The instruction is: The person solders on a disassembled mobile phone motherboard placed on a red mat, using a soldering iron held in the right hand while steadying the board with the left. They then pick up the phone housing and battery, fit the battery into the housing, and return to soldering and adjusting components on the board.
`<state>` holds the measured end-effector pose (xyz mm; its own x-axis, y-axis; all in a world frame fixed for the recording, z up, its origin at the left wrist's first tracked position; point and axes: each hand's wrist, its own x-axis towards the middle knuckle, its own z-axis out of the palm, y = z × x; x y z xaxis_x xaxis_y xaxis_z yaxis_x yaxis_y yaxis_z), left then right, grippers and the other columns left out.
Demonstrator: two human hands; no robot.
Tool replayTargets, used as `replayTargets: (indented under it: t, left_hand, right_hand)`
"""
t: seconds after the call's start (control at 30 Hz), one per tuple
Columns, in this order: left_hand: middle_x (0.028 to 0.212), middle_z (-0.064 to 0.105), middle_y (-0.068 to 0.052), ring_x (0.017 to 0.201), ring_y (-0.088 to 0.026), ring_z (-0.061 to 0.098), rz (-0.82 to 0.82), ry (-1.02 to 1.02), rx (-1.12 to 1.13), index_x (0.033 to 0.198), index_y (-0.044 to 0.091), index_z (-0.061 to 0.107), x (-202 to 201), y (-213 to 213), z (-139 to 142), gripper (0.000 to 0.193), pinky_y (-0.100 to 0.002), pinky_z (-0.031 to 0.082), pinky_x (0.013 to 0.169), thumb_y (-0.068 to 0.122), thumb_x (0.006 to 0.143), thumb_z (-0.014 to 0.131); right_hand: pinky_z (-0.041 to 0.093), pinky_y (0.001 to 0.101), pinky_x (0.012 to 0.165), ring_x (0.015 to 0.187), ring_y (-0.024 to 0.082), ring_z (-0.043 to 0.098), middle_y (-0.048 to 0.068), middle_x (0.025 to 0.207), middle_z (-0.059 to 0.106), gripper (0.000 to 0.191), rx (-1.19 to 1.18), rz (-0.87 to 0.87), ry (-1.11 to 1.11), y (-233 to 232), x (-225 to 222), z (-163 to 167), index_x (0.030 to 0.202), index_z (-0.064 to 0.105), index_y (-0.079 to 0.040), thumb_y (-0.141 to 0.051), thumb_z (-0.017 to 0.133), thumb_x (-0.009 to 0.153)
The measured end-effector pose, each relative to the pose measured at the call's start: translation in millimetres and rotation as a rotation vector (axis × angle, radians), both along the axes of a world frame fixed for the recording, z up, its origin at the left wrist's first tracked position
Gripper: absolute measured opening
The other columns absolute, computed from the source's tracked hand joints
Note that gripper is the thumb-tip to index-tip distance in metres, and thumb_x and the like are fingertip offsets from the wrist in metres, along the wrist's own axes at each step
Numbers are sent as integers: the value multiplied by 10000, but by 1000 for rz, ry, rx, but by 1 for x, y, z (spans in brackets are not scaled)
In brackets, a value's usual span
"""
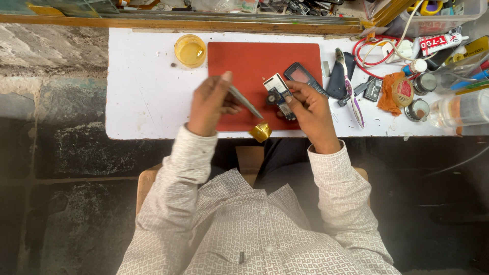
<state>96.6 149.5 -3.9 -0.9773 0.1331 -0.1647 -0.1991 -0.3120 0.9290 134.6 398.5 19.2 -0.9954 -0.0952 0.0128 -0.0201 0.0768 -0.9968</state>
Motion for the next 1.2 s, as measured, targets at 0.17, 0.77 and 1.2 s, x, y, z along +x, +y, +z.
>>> replayTargets:
  t: [0.17,0.77,1.2]
  left_hand:
    - [962,688,-153,764,-206,691,90,50,209,1297,-33,565,-2,-71,-1,471,-336,607,731,355,1041,486]
    - [1405,501,-325,1171,-367,599,584,529,-1170,1378,-97,521,27,-72,-3,672,-362,605,762,168,878,884]
    - [1086,604,-91,925,-265,575,-14,806,-1093,1132,71,723,84,46,-1,365,-413,488,826,170,793,812]
  right_hand:
    - [596,222,638,716,100,701,82,934,761,296,23,-26,-97,9,-4,12,1276,660,43,-24,594,996]
    - [511,206,546,631,103,692,106,907,769,313,216,-34,-127,18,-5,23,1259,658,64,-40,625,966]
    - [501,200,528,615,63,629,54,881,751,259,45,28,-236,12,-4,18,1193,712,30,-41,631,958]
